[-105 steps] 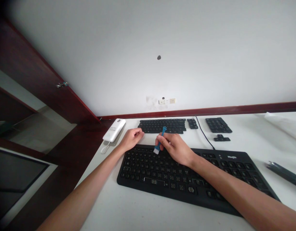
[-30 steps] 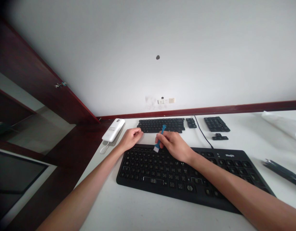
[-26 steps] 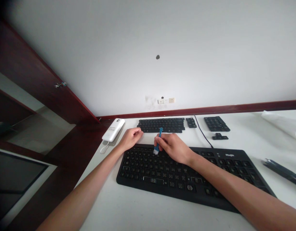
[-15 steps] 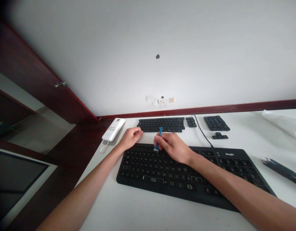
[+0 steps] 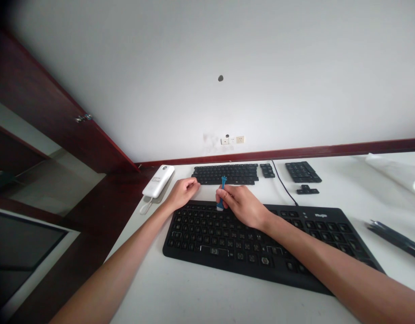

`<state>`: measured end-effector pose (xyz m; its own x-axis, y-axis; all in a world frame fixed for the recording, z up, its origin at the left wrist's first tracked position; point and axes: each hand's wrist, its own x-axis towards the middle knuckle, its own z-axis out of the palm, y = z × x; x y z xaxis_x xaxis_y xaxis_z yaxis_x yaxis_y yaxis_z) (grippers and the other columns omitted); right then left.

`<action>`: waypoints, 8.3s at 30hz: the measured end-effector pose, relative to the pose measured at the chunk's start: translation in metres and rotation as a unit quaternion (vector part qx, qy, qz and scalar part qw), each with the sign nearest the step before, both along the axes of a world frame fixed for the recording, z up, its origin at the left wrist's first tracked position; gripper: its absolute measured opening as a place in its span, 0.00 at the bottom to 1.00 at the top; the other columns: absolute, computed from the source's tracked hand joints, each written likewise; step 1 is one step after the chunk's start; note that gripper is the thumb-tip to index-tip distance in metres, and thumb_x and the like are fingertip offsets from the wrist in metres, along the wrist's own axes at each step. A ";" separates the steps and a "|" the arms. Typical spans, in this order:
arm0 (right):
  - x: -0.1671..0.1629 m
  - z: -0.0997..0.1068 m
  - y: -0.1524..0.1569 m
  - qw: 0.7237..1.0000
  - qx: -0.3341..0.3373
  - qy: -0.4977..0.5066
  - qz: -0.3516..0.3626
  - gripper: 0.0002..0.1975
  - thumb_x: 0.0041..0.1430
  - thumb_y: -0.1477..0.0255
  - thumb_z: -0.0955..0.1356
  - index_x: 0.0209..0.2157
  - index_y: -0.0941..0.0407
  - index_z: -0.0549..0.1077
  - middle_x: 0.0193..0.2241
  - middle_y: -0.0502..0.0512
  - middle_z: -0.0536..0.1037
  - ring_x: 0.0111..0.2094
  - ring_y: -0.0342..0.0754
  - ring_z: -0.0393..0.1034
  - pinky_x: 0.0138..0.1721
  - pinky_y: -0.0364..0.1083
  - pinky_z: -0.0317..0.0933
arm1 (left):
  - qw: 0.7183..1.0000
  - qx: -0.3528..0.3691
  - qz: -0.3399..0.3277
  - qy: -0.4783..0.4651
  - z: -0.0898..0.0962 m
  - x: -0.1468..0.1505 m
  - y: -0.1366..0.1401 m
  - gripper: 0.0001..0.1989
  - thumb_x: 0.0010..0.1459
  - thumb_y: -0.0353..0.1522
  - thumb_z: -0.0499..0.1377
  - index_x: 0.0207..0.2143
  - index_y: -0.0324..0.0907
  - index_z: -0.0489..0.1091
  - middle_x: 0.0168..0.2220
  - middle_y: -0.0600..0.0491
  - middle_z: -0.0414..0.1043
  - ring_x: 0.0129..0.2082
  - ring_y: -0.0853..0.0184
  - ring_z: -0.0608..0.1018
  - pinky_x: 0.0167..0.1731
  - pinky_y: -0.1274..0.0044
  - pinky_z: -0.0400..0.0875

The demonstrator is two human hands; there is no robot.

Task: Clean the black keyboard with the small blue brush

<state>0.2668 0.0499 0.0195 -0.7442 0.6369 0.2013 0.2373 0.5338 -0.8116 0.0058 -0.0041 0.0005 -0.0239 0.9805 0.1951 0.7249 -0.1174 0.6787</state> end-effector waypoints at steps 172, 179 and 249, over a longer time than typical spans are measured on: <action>-0.001 0.004 -0.002 1.000 0.000 -0.029 -0.002 0.25 0.75 0.56 0.58 0.33 0.55 0.76 0.23 0.49 0.74 0.24 0.45 0.66 0.29 0.45 0.56 | 1.000 0.002 0.001 -0.003 0.001 0.001 0.000 0.18 0.66 0.40 0.55 0.25 0.42 0.58 0.23 0.59 0.57 0.25 0.71 0.60 0.29 0.76 0.54; -0.002 0.003 -0.001 1.000 0.005 -0.026 0.000 0.24 0.75 0.57 0.58 0.33 0.55 0.76 0.23 0.49 0.74 0.23 0.45 0.66 0.29 0.45 0.56 | 1.000 0.003 0.000 0.000 0.000 0.000 -0.001 0.18 0.66 0.40 0.54 0.25 0.42 0.58 0.23 0.58 0.57 0.25 0.71 0.60 0.29 0.76 0.53; -0.001 0.000 0.000 1.000 0.008 -0.003 -0.006 0.25 0.76 0.55 0.58 0.34 0.55 0.76 0.23 0.49 0.73 0.24 0.45 0.66 0.30 0.45 0.57 | 1.000 0.000 -0.002 -0.006 0.002 0.002 -0.001 0.18 0.66 0.40 0.54 0.25 0.42 0.59 0.23 0.58 0.60 0.26 0.71 0.62 0.29 0.76 0.54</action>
<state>0.2656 0.0495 0.0193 -0.7376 0.6428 0.2068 0.2497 0.5442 -0.8010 0.0073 -0.0050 0.0024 -0.0229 0.9805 0.1950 0.7167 -0.1199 0.6870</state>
